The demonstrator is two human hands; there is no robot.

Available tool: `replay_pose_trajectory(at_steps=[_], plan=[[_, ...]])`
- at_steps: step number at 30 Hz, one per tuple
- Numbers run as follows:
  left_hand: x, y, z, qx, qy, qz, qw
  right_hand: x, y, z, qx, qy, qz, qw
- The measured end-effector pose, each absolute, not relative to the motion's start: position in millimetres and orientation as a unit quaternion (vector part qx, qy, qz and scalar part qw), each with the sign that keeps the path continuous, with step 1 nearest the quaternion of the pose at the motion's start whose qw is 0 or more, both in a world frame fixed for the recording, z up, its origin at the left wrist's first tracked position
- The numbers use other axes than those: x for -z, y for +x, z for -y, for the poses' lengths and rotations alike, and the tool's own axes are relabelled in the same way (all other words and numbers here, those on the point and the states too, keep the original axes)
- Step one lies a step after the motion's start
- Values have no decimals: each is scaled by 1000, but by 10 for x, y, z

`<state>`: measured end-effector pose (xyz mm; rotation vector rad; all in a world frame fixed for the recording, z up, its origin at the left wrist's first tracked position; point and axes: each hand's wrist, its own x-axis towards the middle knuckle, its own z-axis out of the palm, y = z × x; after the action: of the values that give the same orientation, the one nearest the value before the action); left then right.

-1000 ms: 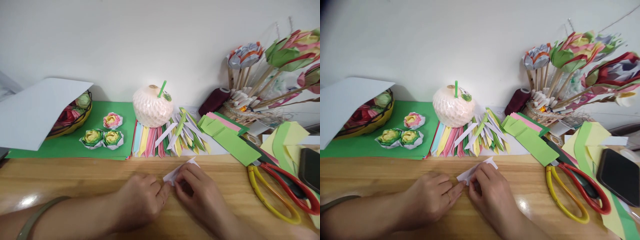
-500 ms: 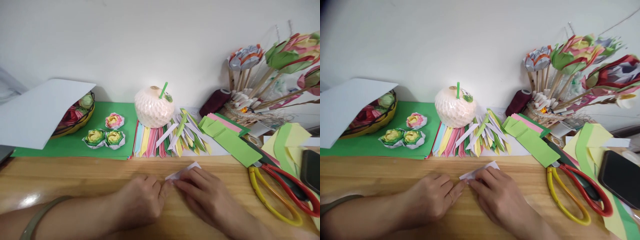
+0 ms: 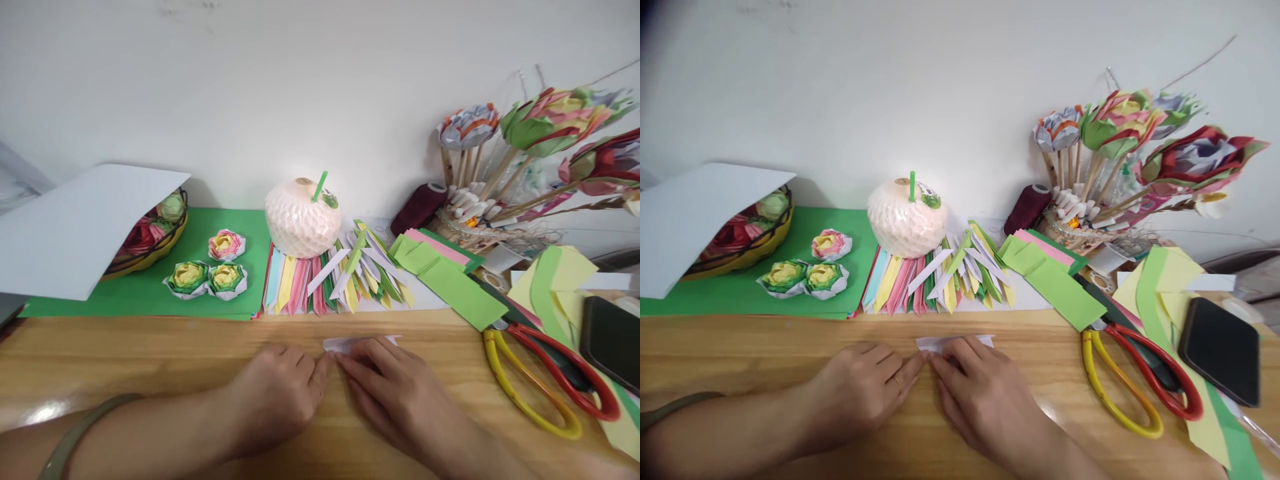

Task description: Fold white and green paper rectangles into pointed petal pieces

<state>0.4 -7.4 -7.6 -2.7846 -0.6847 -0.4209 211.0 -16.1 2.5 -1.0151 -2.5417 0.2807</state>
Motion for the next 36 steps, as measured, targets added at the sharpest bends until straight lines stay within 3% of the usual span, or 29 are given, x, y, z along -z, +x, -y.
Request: replay_pose_trajectory(at_steps=[16,26,32,36], plan=[[110,-2,108,127,-945,274,129,-87,2191,139,-70,-305,938,147],[141,25,-15,197,-911,341,119,-257,2039,267,-240,-293,917,122],[162,39,-75,245,-916,309,74,-234,2024,241,-334,-309,871,183],[181,48,-79,251,-924,275,91,-121,2057,151,-276,-442,819,242]])
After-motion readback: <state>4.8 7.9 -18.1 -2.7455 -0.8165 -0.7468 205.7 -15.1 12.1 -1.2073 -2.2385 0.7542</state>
